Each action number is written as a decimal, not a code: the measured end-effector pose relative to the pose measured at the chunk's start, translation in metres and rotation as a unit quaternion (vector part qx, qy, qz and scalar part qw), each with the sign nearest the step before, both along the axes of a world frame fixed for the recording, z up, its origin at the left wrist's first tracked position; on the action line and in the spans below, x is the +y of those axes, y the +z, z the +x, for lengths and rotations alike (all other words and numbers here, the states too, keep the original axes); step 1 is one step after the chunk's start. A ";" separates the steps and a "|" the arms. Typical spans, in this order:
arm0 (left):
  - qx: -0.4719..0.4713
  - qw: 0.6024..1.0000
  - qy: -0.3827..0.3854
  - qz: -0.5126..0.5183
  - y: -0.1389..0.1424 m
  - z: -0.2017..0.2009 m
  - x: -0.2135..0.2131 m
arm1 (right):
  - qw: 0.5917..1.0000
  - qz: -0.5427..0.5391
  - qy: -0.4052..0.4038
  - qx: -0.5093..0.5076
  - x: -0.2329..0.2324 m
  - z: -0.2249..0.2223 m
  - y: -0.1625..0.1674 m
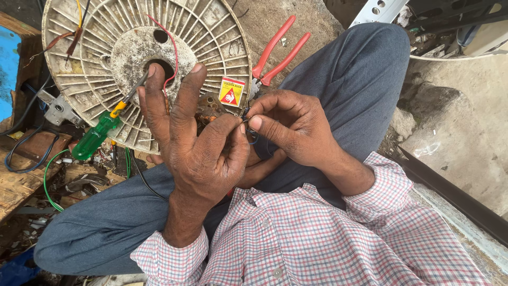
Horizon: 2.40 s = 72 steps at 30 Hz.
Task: The person sits on the ground repairing a fan motor, working on the copper windings of the motor stator. They pull and position wires, twist wire ends by hand, and hold the motor while manipulating its components, with a screwdriver resting in the fan hub and pliers lying nearby.
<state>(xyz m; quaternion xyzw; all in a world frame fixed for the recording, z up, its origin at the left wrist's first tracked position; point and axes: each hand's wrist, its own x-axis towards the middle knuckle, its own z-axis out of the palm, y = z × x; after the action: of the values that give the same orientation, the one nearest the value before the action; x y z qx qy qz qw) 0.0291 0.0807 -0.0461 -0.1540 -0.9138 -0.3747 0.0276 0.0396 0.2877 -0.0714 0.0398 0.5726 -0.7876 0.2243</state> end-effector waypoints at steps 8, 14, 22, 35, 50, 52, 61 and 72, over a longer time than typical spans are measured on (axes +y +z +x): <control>0.004 1.000 -0.005 -0.009 0.001 -0.001 0.000 | 0.985 0.153 0.009 0.075 0.000 0.000 0.011; 0.004 1.000 -0.008 -0.019 0.001 -0.003 0.001 | 0.960 0.233 0.005 0.159 -0.005 -0.001 0.017; -0.017 1.000 0.002 -0.016 0.009 -0.008 0.004 | 0.828 0.382 -0.040 0.409 -0.011 -0.015 0.014; 0.004 1.000 -0.003 -0.011 0.003 -0.004 0.001 | 0.744 0.418 -0.014 0.520 -0.008 -0.024 0.006; 0.006 1.000 -0.005 -0.021 0.004 -0.005 0.001 | 0.865 0.320 0.023 0.386 -0.007 -0.022 0.010; 0.006 1.000 -0.006 -0.025 0.005 -0.005 0.002 | 0.891 0.290 0.020 0.348 -0.007 -0.023 0.010; 0.003 0.999 -0.016 -0.031 0.003 -0.004 0.002 | 0.997 0.044 0.067 0.012 0.007 -0.022 0.006; 0.002 1.000 -0.018 -0.016 0.009 -0.010 0.001 | 0.973 -0.027 0.062 -0.220 0.011 -0.032 0.002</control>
<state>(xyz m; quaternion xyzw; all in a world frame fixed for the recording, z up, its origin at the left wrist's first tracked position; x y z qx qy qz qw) 0.0193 0.0821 -0.0369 -0.1714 -0.9168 -0.3602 0.0206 0.0074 0.2986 -0.0697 0.1710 0.4892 -0.7589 0.3942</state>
